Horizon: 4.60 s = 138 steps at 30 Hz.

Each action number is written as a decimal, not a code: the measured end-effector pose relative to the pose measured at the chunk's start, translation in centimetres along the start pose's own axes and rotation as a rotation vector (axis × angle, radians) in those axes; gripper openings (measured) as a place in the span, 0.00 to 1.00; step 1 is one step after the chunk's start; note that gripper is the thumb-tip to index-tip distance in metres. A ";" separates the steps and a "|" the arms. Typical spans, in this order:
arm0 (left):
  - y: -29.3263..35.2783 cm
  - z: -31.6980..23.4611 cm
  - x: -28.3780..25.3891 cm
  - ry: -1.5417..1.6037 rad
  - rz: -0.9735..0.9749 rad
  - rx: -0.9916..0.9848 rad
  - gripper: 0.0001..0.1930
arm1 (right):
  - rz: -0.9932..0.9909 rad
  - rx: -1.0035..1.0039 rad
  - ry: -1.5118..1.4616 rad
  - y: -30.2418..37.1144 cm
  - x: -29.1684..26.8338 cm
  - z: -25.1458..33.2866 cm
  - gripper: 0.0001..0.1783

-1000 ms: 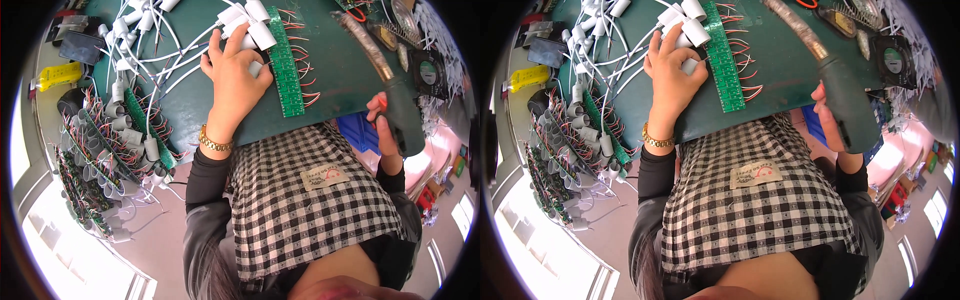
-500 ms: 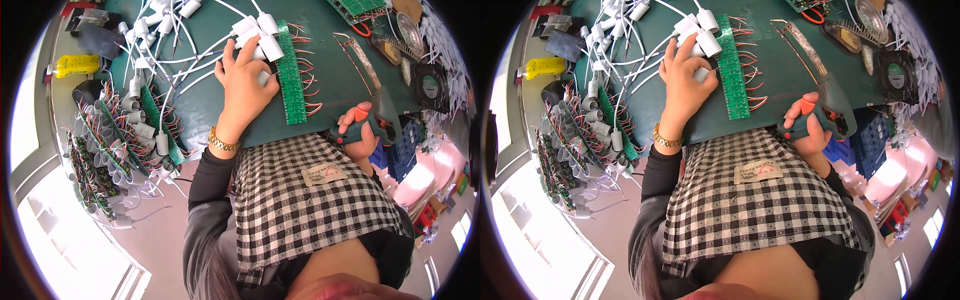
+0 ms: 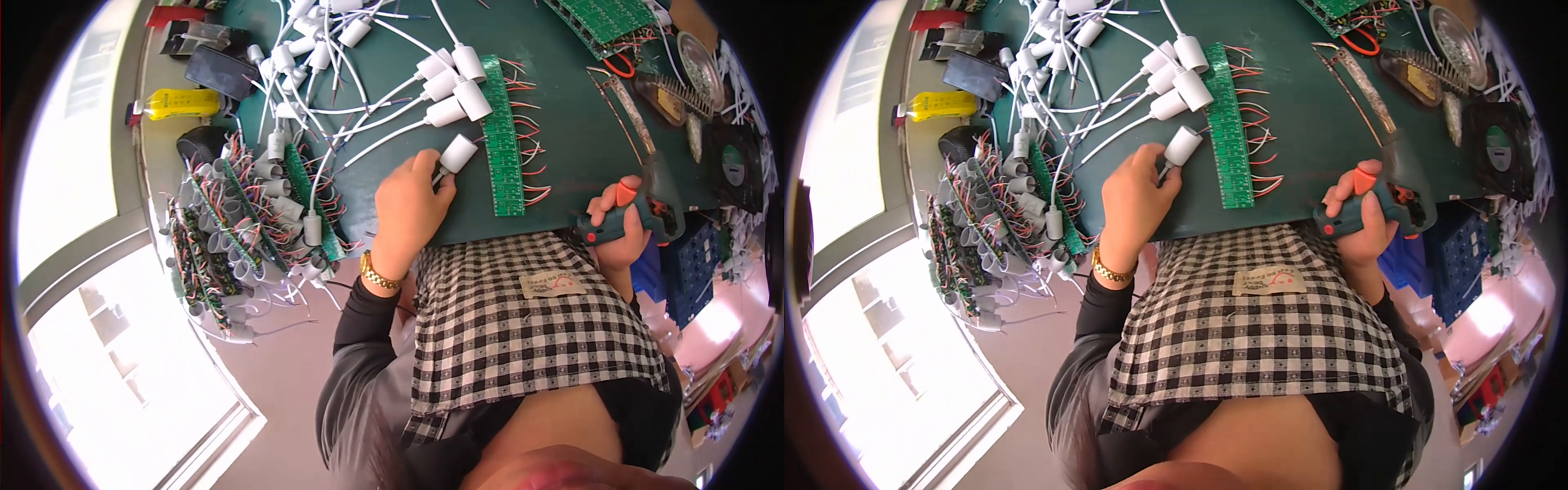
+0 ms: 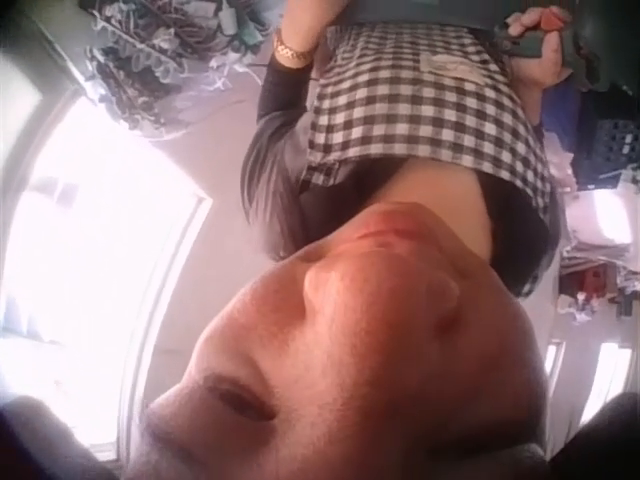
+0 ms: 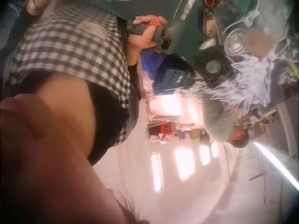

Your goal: The person solders wires and plastic housings onto printed circuit boards with a soldering iron.

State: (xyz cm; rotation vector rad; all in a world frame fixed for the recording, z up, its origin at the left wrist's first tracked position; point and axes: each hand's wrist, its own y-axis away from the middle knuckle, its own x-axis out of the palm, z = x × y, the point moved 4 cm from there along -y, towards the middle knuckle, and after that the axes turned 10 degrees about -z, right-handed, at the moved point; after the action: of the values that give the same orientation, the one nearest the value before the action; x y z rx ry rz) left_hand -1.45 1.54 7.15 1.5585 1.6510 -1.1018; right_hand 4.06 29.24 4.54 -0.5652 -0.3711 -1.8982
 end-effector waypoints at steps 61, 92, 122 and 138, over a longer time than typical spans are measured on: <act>0.3 -1.1 1.4 0.177 -0.023 0.617 0.21 | 0.120 -0.119 0.026 0.2 -0.6 -0.6 0.22; 0.3 -0.6 1.5 0.140 -0.200 0.655 0.11 | 0.116 -0.114 0.042 0.3 -0.6 -0.6 0.22; -2.9 -2.3 2.8 0.322 -0.310 0.544 0.06 | 0.353 0.222 0.583 5.6 0.0 -0.3 0.12; -2.8 -2.1 2.8 0.251 -0.269 0.497 0.06 | 0.540 -0.096 1.100 6.2 -0.6 -1.0 0.11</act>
State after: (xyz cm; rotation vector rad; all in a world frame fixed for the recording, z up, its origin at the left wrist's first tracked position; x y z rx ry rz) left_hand -4.28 4.87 6.16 1.8798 1.8916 -1.6082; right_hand 9.81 26.82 3.31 0.3416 0.5430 -1.4323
